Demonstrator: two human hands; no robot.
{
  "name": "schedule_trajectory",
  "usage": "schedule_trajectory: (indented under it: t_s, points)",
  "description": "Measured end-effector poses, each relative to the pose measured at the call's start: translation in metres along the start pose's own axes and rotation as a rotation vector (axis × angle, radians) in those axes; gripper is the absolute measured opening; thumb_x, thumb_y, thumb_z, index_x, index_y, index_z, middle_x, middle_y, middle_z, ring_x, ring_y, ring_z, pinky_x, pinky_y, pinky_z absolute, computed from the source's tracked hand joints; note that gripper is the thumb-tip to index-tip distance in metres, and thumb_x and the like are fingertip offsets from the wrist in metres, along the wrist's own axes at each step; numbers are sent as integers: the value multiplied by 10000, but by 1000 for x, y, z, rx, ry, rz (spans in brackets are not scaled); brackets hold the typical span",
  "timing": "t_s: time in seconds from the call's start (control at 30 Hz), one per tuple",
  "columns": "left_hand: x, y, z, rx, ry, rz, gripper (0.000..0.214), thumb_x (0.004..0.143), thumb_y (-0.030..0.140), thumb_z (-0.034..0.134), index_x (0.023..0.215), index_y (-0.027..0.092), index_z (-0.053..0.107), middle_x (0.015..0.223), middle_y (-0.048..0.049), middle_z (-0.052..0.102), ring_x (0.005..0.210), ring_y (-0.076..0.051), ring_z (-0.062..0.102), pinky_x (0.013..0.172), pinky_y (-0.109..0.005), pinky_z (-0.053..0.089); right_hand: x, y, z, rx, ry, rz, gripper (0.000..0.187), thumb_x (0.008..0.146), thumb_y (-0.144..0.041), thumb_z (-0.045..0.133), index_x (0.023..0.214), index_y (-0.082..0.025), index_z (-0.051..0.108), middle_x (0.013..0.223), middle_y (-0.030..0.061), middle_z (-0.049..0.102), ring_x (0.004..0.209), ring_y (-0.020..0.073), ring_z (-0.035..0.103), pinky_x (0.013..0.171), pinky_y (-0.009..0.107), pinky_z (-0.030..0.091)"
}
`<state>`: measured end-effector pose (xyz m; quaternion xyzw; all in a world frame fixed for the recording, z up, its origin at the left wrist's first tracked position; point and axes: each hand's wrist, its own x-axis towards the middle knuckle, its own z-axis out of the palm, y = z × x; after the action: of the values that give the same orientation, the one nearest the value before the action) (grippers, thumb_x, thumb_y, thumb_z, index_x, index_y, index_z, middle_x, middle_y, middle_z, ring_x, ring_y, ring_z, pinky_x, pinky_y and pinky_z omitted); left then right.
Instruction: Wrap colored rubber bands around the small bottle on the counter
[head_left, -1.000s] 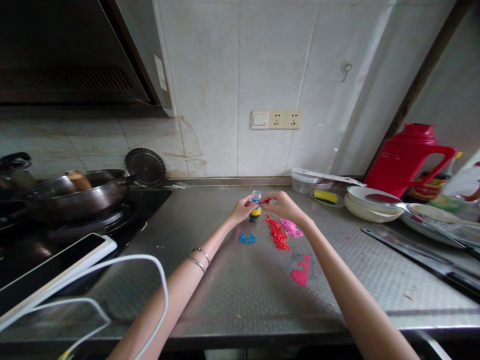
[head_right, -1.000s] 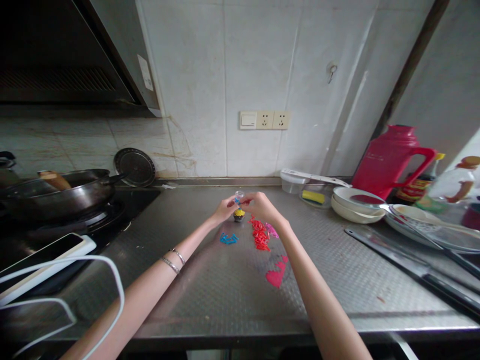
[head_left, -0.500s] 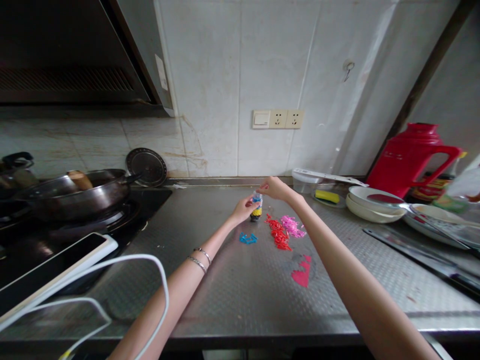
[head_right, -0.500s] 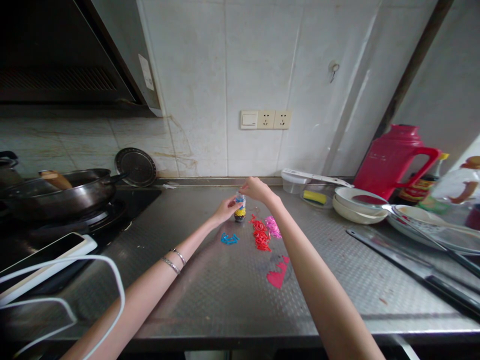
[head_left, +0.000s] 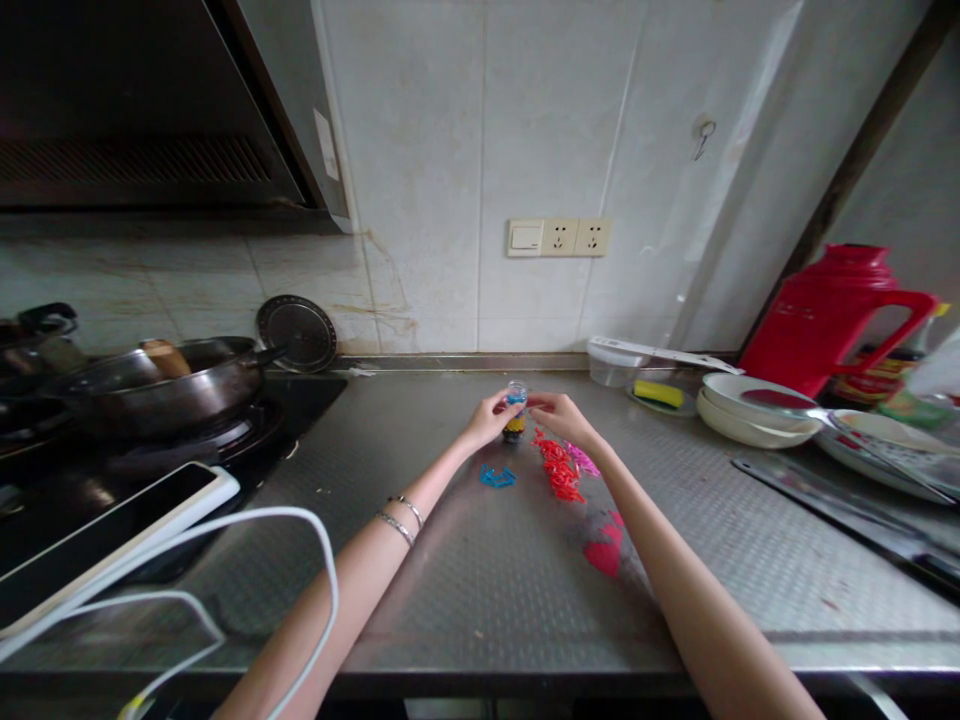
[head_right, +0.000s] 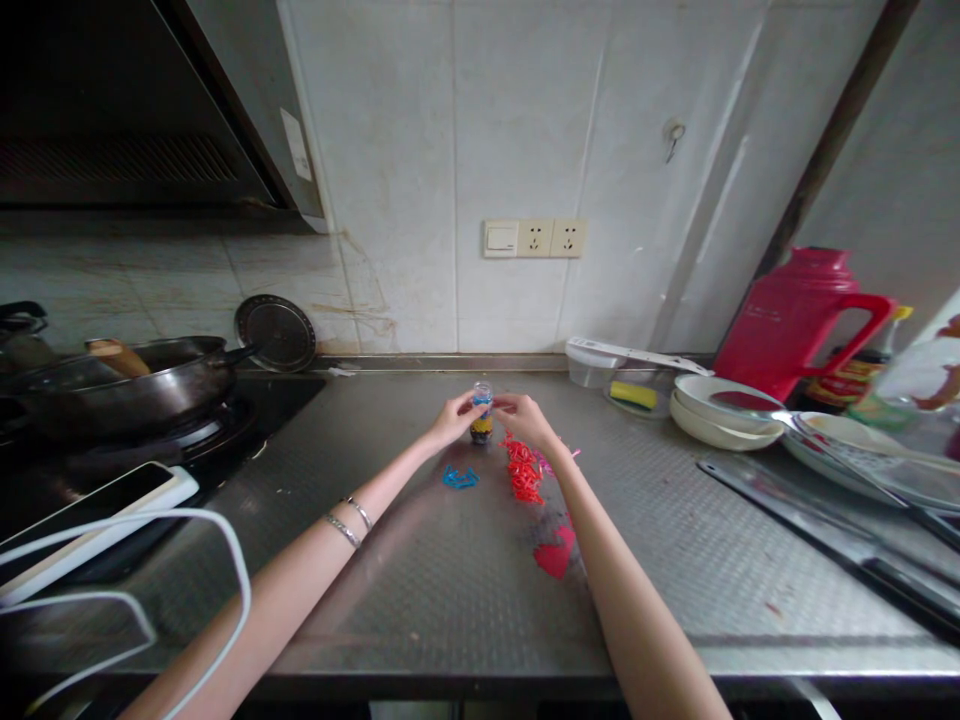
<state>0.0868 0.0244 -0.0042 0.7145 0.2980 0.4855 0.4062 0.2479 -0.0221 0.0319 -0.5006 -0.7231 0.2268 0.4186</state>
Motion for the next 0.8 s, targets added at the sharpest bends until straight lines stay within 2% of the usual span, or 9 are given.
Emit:
schedule_trajectory:
  t_s: [0.07,0.13,0.4,0.5,0.57,0.63,0.67,0.73,0.8]
  points:
    - [-2,4,0,25,9,14,411,776,400,603,1072,115,617,919,-84,687,809,-168,615,750,-268,475,-4,5,9,62,-40,-31,410,679,-138,554,1082,-145,630,1014,81,689,895,193,649,799,307,504]
    - [-4,8,1,44,18,18,392,788,392,590,1067,118,619,905,-81,688,801,-168,615,745,-269,475,-6,8,16,72,-18,-27,455,660,-154,605,1114,-154,592,1033,85,678,901,195,648,788,309,508]
    - [-5,10,4,86,12,-18,396,799,395,573,1087,125,601,854,-69,673,750,-157,602,716,-267,473,-8,11,32,48,82,-51,339,683,-283,658,982,-161,558,929,64,678,834,166,647,754,297,498]
    - [-2,14,-2,128,39,-60,455,805,404,563,1154,113,565,884,-83,668,771,-161,600,731,-268,463,-10,9,31,48,88,-58,349,685,-293,658,989,-160,550,927,65,671,825,160,642,758,297,492]
    - [-3,20,-12,161,85,-94,445,824,408,528,1144,102,574,868,-82,672,778,-161,600,738,-265,457,-12,6,30,38,98,-52,355,685,-290,657,997,-162,545,915,60,672,809,154,638,765,301,487]
    - [-7,27,-26,211,11,-71,367,832,407,493,959,105,658,776,-61,674,735,-156,594,695,-251,453,-13,3,29,33,95,-50,352,686,-283,655,998,-163,544,917,57,673,807,150,635,771,298,482]
    - [-11,30,-34,269,-78,-72,339,809,406,516,837,113,683,719,-47,668,694,-153,587,658,-244,447,-13,2,29,32,91,-52,347,687,-280,654,994,-163,545,923,58,673,814,149,634,773,295,479]
    - [-22,36,-50,384,-235,-149,324,758,403,560,676,114,681,581,-27,630,560,-134,554,556,-227,415,-13,0,28,25,83,-51,342,687,-280,654,990,-163,547,938,58,673,829,151,632,772,290,474]
    - [-36,41,-61,452,-395,-245,298,708,393,605,610,118,668,522,-16,608,481,-112,528,505,-210,386,-14,0,28,12,82,-50,335,691,-286,653,985,-166,549,943,55,673,834,153,631,770,287,472]
